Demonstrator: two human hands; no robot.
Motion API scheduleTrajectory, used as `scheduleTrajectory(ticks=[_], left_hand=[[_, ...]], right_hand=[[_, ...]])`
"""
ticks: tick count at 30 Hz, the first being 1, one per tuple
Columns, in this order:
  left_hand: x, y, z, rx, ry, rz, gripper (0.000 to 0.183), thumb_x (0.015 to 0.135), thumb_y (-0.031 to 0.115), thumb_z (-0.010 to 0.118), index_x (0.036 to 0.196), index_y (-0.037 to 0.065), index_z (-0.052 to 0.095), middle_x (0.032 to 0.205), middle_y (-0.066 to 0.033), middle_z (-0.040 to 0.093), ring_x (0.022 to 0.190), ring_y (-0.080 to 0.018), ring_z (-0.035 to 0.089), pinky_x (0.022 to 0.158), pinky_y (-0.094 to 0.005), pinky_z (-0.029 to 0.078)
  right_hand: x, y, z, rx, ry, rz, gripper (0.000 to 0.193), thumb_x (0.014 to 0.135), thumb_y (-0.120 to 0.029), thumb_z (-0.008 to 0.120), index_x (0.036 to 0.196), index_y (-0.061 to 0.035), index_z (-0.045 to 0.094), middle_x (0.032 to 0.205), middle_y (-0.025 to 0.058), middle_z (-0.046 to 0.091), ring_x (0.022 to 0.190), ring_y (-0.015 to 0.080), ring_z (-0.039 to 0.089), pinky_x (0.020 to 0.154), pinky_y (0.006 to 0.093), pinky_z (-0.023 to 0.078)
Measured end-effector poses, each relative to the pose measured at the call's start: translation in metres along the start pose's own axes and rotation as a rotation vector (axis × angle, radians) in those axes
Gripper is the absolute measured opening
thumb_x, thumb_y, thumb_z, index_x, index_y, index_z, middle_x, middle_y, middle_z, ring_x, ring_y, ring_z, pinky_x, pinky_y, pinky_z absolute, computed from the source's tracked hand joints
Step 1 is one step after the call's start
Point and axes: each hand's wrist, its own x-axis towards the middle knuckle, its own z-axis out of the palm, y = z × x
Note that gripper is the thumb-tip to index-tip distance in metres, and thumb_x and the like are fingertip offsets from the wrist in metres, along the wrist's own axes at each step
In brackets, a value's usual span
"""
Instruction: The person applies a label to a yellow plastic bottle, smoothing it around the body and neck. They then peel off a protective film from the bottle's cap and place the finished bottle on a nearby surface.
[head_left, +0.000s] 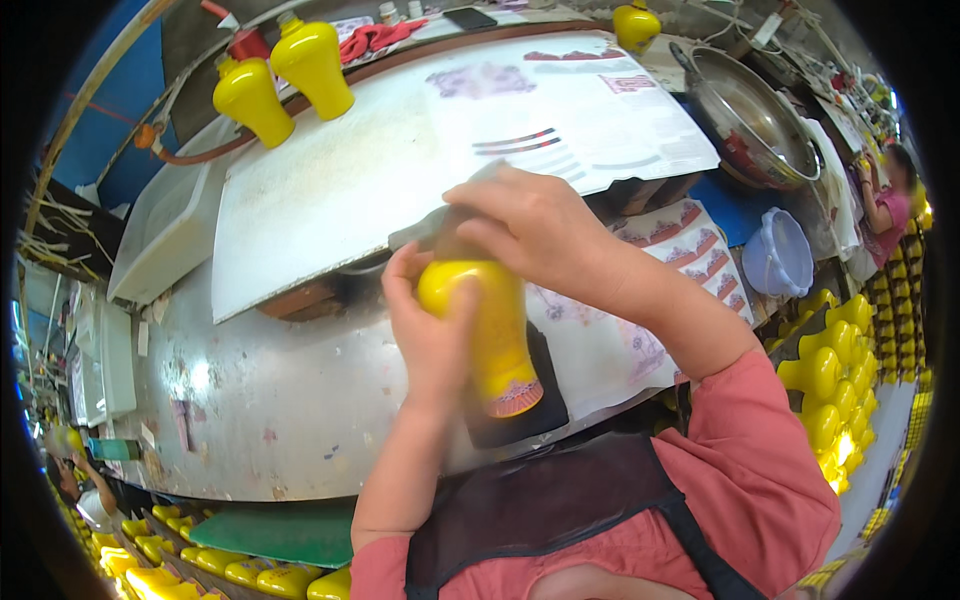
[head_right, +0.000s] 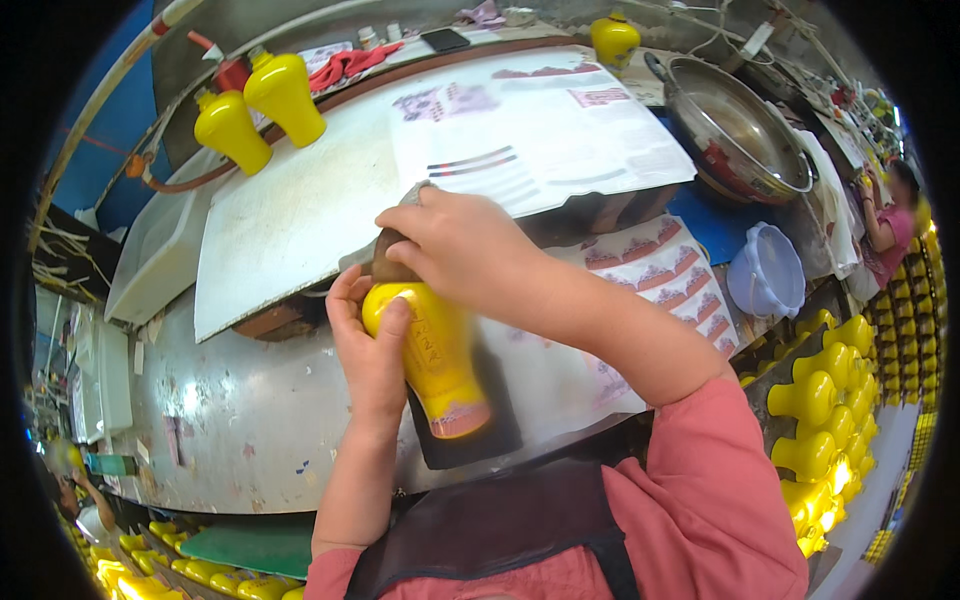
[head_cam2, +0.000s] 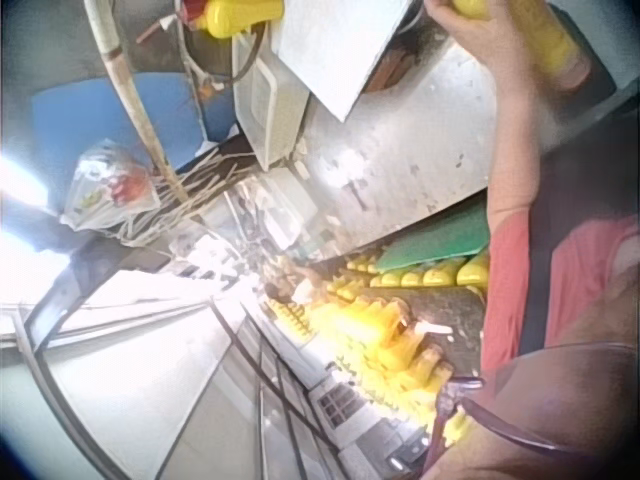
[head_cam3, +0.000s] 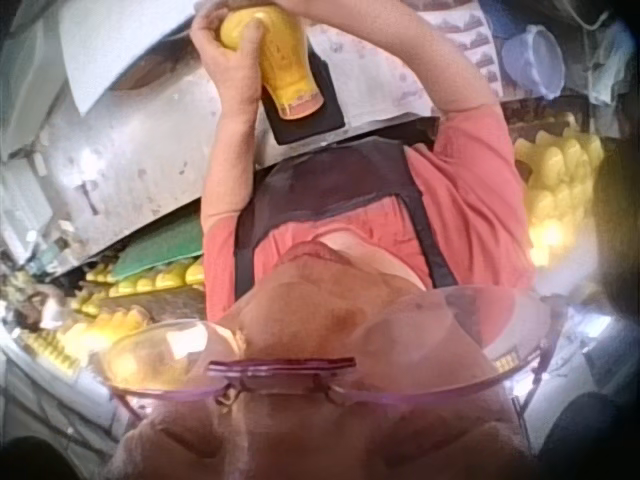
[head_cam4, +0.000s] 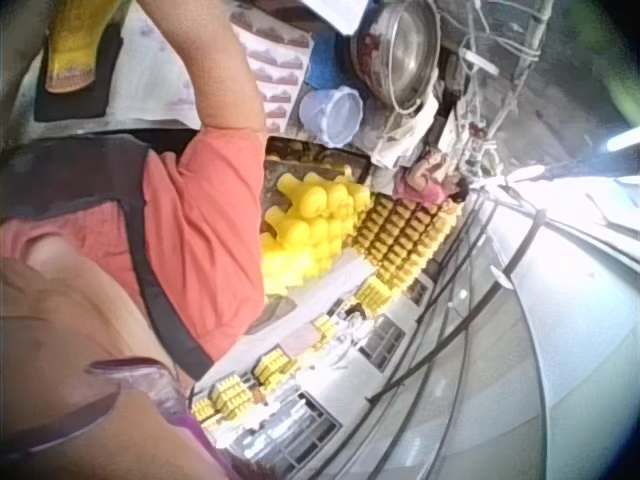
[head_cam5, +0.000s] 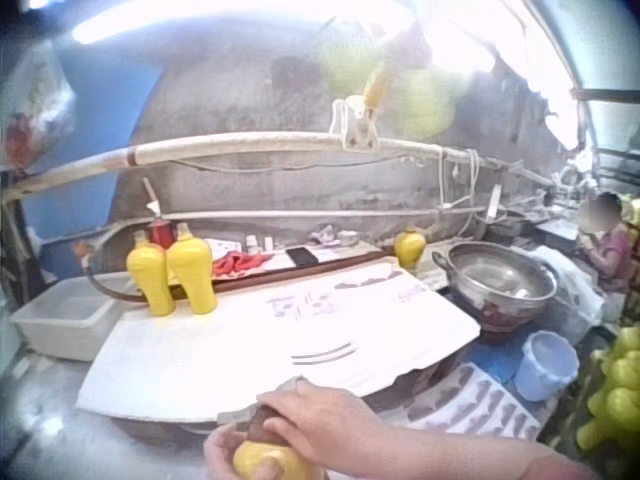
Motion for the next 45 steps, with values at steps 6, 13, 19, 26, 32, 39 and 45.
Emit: scheduleTrajectory(ticks=[6,13,19,26,32,39,45], left_hand=[[0.011,-0.008,0.003,-0.153,0.016,-0.055,0.037,0.105,0.02,0.049,0.139,0.004,0.047,0.125,-0.0099,0.053,0.112,-0.0179,0.054,0.1,-0.033,0.046],[0.008,-0.009,0.001,-0.219,0.063,-0.075,0.031,0.108,0.018,0.041,0.13,0.002,0.055,0.123,-0.0099,0.057,0.113,-0.018,0.054,0.102,-0.0331,0.043],[-0.001,0.006,0.0,0.116,0.167,0.17,0.029,0.109,0.018,0.041,0.127,0.001,0.057,0.124,-0.0113,0.058,0.116,-0.0198,0.055,0.105,-0.0351,0.043],[-0.035,0.053,0.029,0.14,-0.329,0.538,0.037,0.105,0.025,0.05,0.131,0.0,0.058,0.136,-0.0175,0.056,0.124,-0.0289,0.055,0.106,-0.0439,0.044],[-0.037,0.062,0.07,-0.549,-0.396,-0.413,0.064,0.111,0.042,0.041,0.158,0.001,0.03,0.15,-0.018,0.043,0.133,-0.0303,0.049,0.114,-0.0444,0.04],[-0.027,0.059,0.087,-0.705,-0.331,-0.606,0.075,0.11,0.052,0.039,0.16,-0.001,0.021,0.159,-0.0257,0.032,0.144,-0.0363,0.04,0.12,-0.0476,0.034],[-0.016,0.051,0.092,-0.822,-0.215,-0.715,0.081,0.108,0.054,0.041,0.162,-0.001,0.016,0.161,-0.0275,0.026,0.147,-0.0385,0.035,0.124,-0.0468,0.029]], right_hand=[[-0.011,0.059,-0.031,0.192,0.17,0.276,0.024,0.092,-0.016,0.069,0.113,-0.0041,0.072,0.1,0.017,0.07,0.091,0.0311,0.07,0.082,0.0364,0.055],[0.004,0.098,-0.015,-0.468,-0.155,0.489,0.029,0.095,-0.025,0.058,0.114,-0.0107,0.075,0.096,0.0204,0.067,0.094,0.0381,0.068,0.082,0.0486,0.054],[0.0,0.096,-0.014,-0.45,-0.281,0.321,0.023,0.09,-0.024,0.063,0.1,-0.0105,0.078,0.093,0.0184,0.067,0.094,0.037,0.068,0.083,0.0466,0.054],[0.002,0.096,-0.014,-0.216,-0.053,0.384,0.019,0.084,-0.026,0.07,0.087,-0.0094,0.078,0.093,0.0171,0.068,0.093,0.0364,0.068,0.082,0.0439,0.054],[0.0,0.103,-0.016,-0.117,-0.083,0.373,0.02,0.084,-0.026,0.069,0.09,-0.0086,0.078,0.092,0.0163,0.068,0.091,0.0359,0.068,0.082,0.044,0.053],[0.001,0.107,-0.004,-0.147,-0.076,0.287,0.022,0.084,-0.026,0.069,0.09,-0.0078,0.078,0.095,0.0176,0.069,0.092,0.0365,0.067,0.083,0.0427,0.054],[-0.008,0.098,-0.022,-0.072,-0.181,0.341,0.022,0.086,-0.026,0.068,0.092,-0.006,0.075,0.095,0.0169,0.069,0.093,0.0358,0.067,0.083,0.0413,0.053]])
